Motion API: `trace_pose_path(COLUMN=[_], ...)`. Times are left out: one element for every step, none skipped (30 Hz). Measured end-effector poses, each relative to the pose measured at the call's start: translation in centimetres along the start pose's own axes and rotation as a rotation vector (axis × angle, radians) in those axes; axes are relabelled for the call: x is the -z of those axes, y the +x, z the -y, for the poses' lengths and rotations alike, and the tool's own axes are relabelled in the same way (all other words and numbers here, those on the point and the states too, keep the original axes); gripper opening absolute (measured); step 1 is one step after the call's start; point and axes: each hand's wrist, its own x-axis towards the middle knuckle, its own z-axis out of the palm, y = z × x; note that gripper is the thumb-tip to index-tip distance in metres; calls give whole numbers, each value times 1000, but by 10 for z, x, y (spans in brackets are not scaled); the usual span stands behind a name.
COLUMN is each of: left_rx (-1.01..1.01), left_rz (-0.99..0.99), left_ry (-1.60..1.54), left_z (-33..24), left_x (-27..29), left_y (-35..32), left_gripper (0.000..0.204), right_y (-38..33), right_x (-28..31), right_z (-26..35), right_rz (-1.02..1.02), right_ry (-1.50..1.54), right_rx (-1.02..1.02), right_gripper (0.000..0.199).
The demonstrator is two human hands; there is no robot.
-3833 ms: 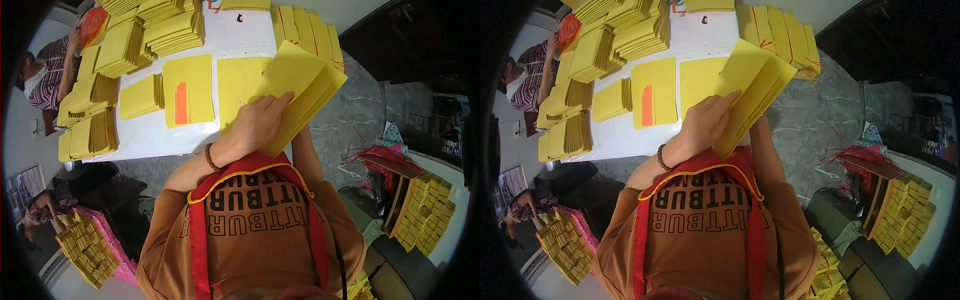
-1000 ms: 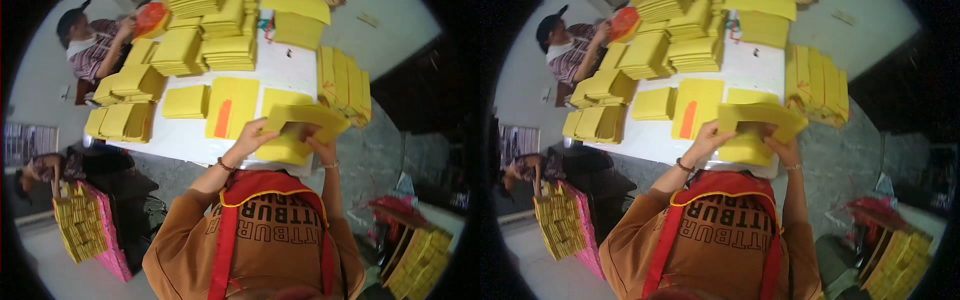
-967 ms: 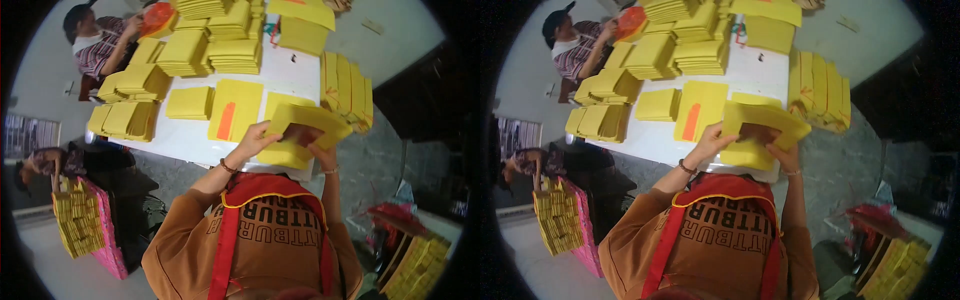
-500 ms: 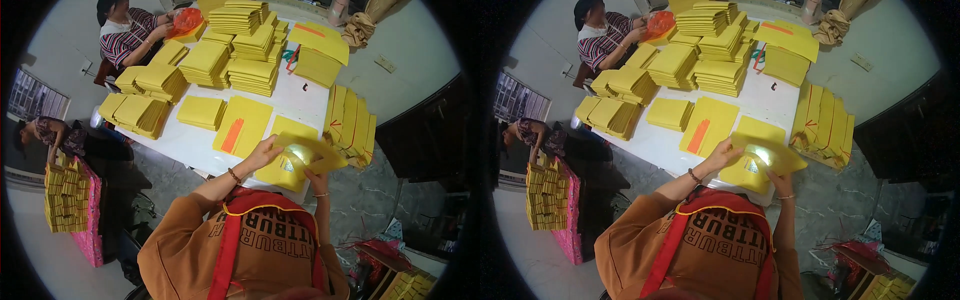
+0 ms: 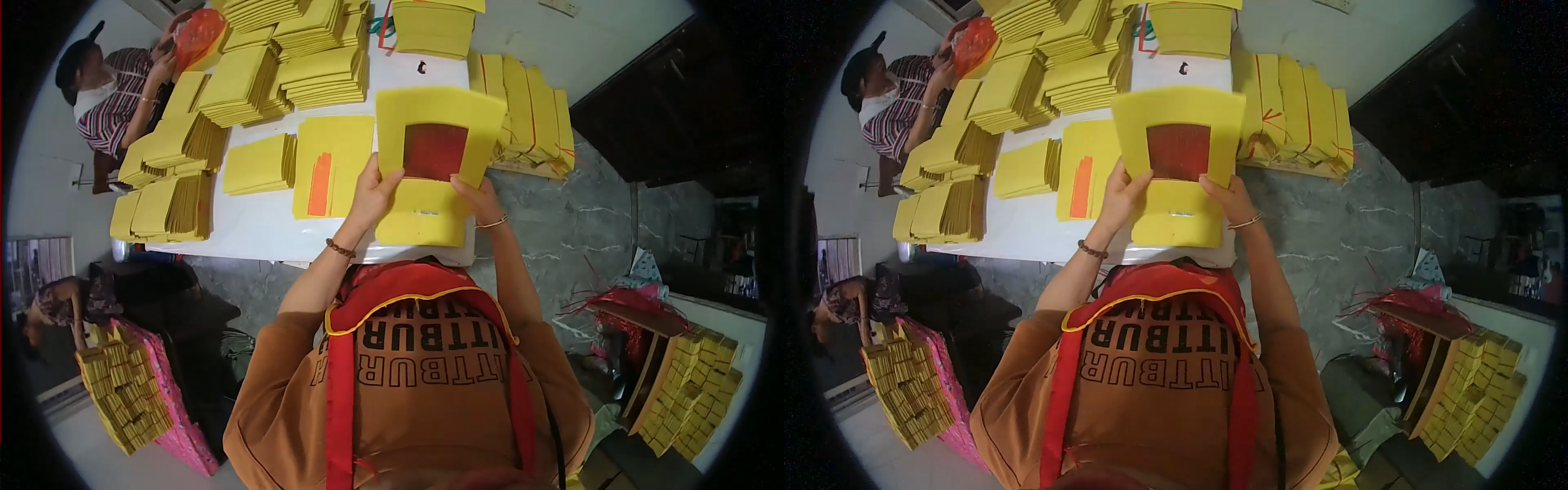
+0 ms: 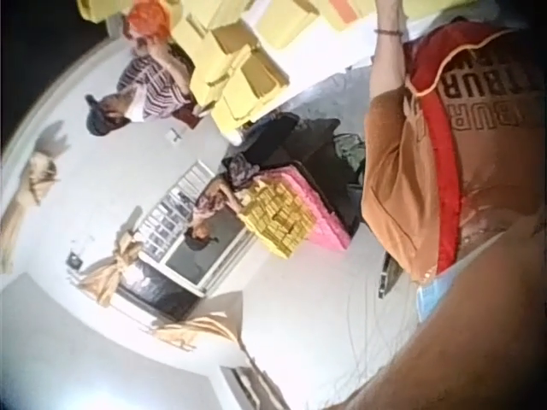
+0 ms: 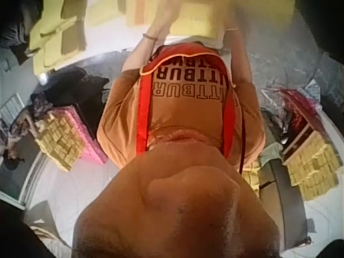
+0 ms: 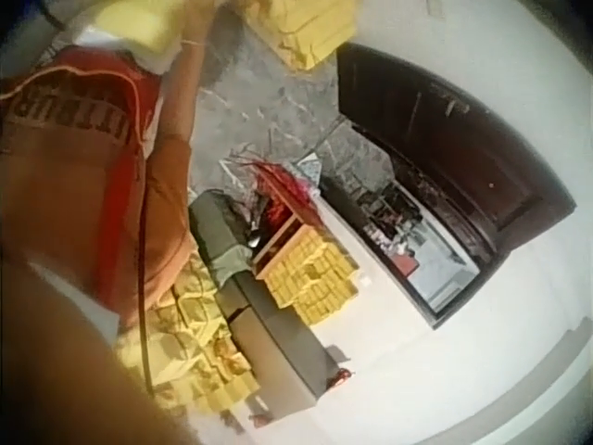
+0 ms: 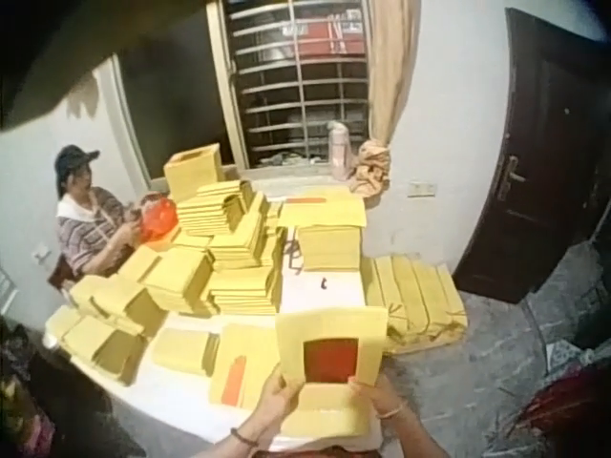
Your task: Folding and stacking yellow paper sheets with silver foil squares.
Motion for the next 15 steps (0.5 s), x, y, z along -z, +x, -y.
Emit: trace_pose_path(left_rx=[-18, -21, -10, 119, 249, 243, 246, 3, -240, -432, -425, -617, -810, -801, -825], left_rz=[-13, 7, 7, -8, -24, 27, 28, -38, -102, -115, -113, -97, -78, -76, 117], left_ry=[-19, -48, -50, 9, 68, -150, -150, 114, 376, 709, 707, 865, 1020, 1020, 1181], left_z=[-2, -5, -15, -31, -39, -37, -32, -26, -28, -32, -35, -40, -43, -46, -48], left_x=[1, 3, 4, 6, 11, 21, 23, 25, 24, 22, 19, 16, 14, 15, 18], left_y=[0, 3, 1, 1, -1, 0, -1, -2, -3, -3, -1, 2, 4, 4, 3], left_gripper=[31, 33, 33, 35, 37, 39, 39, 46, 52, 61, 61, 52, 46, 46, 44], right_y=[1, 3, -1, -6, -11, -13, -14, -15, -16, -18, -21, -22, -25, -29, -32], right_x=[1, 3, 2, 1, 0, 1, 3, 5, 5, 4, 4, 1, -2, -7, -10], right_z=[1, 4, 8, 13, 18, 22, 20, 16, 14, 13, 13, 14, 16, 18, 18], right_rz=[-8, 12, 33, 29, 43, 61, 59, 93, 127, 122, 114, 108, 107, 103, 100], right_ry=[3, 110, 217, 221, 316, 408, 409, 471, 534, 536, 526, 517, 519, 540, 561], right_rx=[-10, -41, -73, -79, -127, -169, -171, -172, -173, -178, -219, -260, -267, -279, -292], right_gripper=[28, 26, 25, 25, 24, 23, 23, 26, 29, 29, 30, 32, 32, 32, 32])
